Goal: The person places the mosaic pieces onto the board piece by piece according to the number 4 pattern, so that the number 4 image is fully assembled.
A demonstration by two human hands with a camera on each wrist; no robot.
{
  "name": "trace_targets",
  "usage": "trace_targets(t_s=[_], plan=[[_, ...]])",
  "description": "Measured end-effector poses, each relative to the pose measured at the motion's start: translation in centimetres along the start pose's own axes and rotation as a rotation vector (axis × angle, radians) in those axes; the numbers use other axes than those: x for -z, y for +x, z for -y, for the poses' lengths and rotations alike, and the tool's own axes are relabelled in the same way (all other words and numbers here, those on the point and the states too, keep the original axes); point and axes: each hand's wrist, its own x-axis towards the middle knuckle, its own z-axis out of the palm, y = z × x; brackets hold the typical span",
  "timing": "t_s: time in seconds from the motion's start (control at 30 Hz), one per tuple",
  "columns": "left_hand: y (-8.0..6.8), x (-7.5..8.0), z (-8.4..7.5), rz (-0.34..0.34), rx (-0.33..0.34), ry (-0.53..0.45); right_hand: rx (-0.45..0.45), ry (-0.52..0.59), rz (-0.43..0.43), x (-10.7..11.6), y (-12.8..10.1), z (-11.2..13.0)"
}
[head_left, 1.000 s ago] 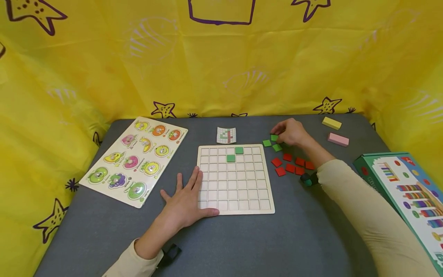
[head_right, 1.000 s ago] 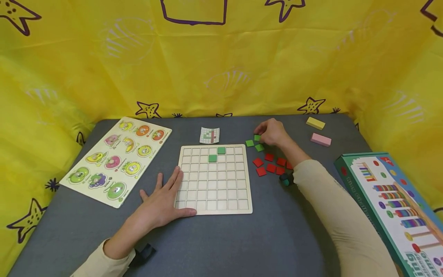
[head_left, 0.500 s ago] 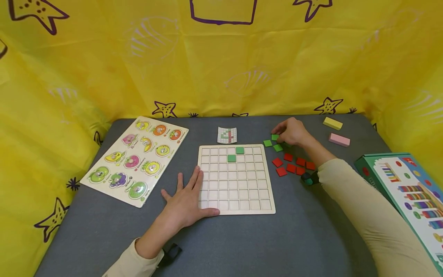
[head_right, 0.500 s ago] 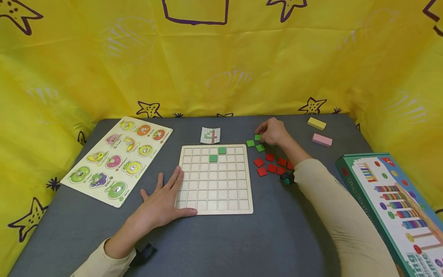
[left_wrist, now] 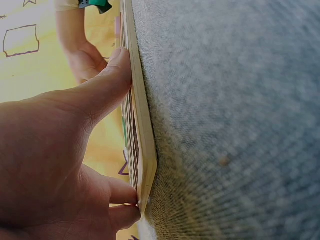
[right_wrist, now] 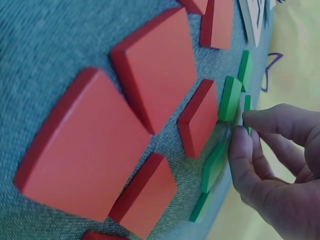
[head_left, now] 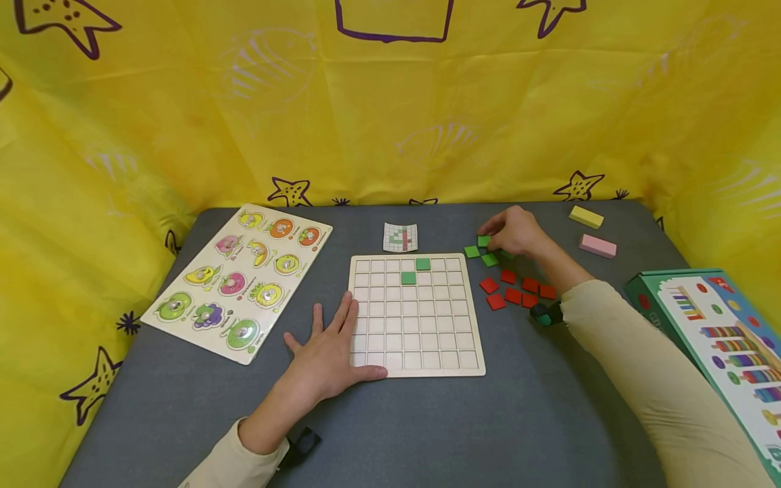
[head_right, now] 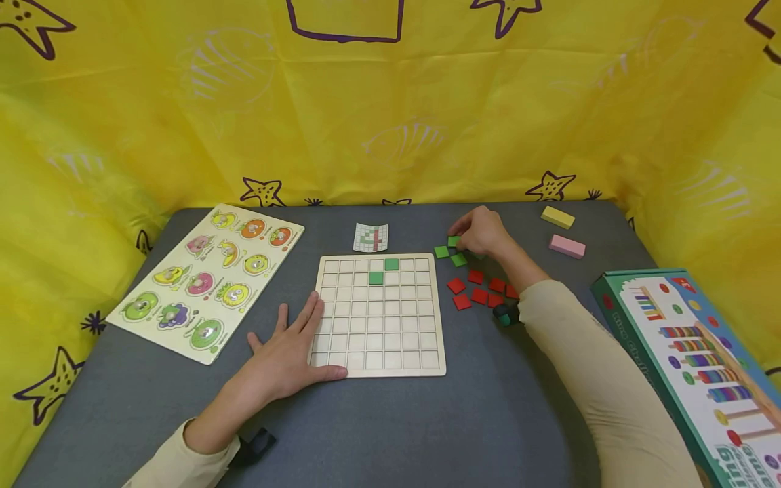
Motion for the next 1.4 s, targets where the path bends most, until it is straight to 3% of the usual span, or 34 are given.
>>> trace_targets(t_s=[0.5,0.9,1.4], plan=[[-0.2,0.2,0.0,0.004,-0.002,-0.002,0.032,0.048,-0.018,-0.4,-1.0,1.4],[-0.1,0.0,0.1,0.001,-0.009,0.003,-0.027,0.132,0.031,-1.0,-2.5,3.4],[0.0,0.0,0.1,0.0,-0.01,0.004,-0.005,0.179,0.063,-3.3,-3.7,5.6]])
